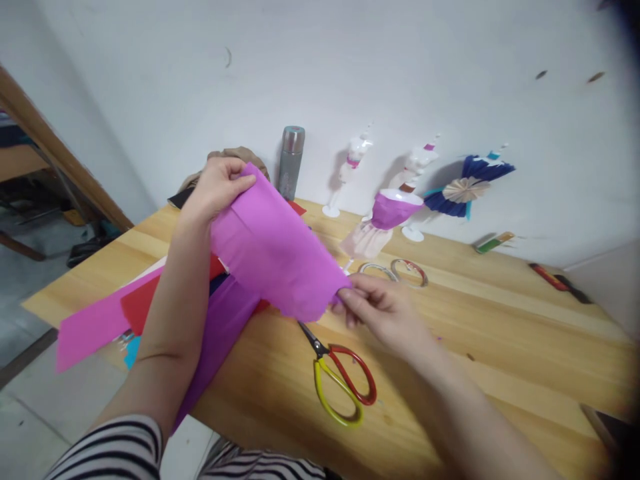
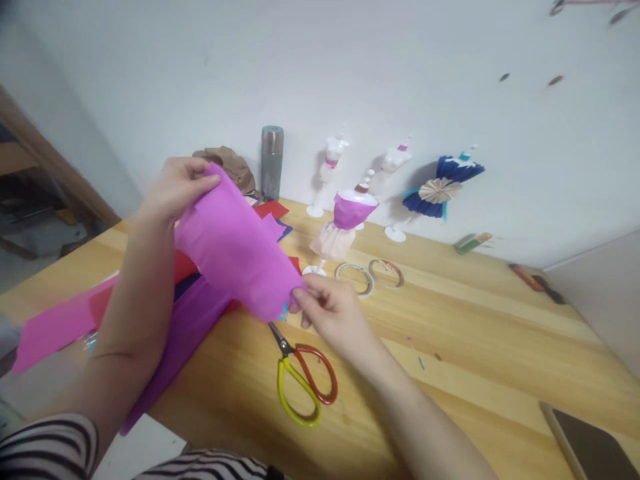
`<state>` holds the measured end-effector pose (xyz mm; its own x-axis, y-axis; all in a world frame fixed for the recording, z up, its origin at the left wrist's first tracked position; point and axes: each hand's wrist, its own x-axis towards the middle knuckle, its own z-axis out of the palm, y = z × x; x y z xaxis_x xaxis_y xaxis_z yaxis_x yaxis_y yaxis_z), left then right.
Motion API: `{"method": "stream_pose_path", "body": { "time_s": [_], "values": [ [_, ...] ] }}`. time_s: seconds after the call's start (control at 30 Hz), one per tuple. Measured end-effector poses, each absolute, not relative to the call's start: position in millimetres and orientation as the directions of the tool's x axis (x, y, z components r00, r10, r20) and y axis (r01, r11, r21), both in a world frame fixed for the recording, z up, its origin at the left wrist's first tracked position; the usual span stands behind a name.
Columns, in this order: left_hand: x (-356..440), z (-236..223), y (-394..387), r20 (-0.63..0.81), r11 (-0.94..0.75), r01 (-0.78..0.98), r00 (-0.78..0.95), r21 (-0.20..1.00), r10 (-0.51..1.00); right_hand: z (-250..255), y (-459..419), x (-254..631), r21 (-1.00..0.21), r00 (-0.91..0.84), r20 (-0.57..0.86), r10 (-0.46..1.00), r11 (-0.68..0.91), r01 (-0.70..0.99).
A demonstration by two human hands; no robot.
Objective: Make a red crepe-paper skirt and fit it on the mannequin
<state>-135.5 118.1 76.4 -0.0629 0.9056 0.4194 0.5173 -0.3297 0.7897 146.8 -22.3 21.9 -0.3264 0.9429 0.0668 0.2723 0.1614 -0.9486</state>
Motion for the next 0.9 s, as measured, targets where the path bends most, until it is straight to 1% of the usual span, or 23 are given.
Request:
{"method": "stream_pose_path", "body": {
  "time_s": [0.1, 0.17, 0.23, 0.33, 0.4, 0.47, 0.53, 0.63, 0.73, 0.83, 0.9],
  "values": [
    [-133, 71, 127, 0.47, -0.348, 0.591, -0.061, 0.728, 0.881, 19, -12, 156, -0.955, -0.211, 0.085, 0.974, 0.14, 0.261],
    [-135, 71, 130, 0.508, -0.349, 0.634, -0.08, 0.69, 0.858, 15, -8, 159, -0.959, -0.193, 0.068, 0.979, 0.117, 0.257],
    [-139, 73, 130, 0.555, -0.335, 0.689, -0.117, 0.642, 0.823, 7, -4, 159, -0.952, -0.215, 0.056, 0.975, 0.117, 0.283],
    [-146, 74, 131, 0.577, -0.291, 0.754, -0.14, 0.589, 0.805, -10, 3, 157, -0.887, -0.33, 0.046, 0.943, 0.191, 0.42],
    [-149, 72, 133, 0.556, -0.28, 0.781, -0.101, 0.558, 0.825, -22, 7, 154, -0.804, -0.471, 0.055, 0.881, 0.319, 0.502],
    [-150, 70, 135, 0.549, -0.275, 0.797, -0.084, 0.538, 0.831, -31, 10, 151, -0.71, -0.616, 0.052, 0.786, 0.463, 0.53],
    [-149, 70, 135, 0.572, -0.278, 0.79, -0.109, 0.546, 0.813, -36, 11, 149, -0.624, -0.706, 0.029, 0.708, 0.565, 0.54],
    [-148, 76, 130, 0.616, -0.295, 0.768, -0.159, 0.568, 0.772, -37, 11, 148, -0.527, -0.741, 0.007, 0.671, 0.633, 0.568],
    [-150, 83, 124, 0.635, -0.354, 0.697, -0.187, 0.624, 0.75, -39, 9, 144, -0.49, -0.754, 0.07, 0.653, 0.681, 0.545],
    [-155, 85, 126, 0.674, -0.456, 0.592, -0.21, 0.664, 0.709, -47, 6, 138, -0.46, -0.794, 0.124, 0.595, 0.744, 0.485],
    [-159, 84, 129, 0.66, -0.529, 0.489, -0.139, 0.694, 0.738, -52, 6, 137, -0.427, -0.816, 0.111, 0.567, 0.769, 0.476]
  ]
}}
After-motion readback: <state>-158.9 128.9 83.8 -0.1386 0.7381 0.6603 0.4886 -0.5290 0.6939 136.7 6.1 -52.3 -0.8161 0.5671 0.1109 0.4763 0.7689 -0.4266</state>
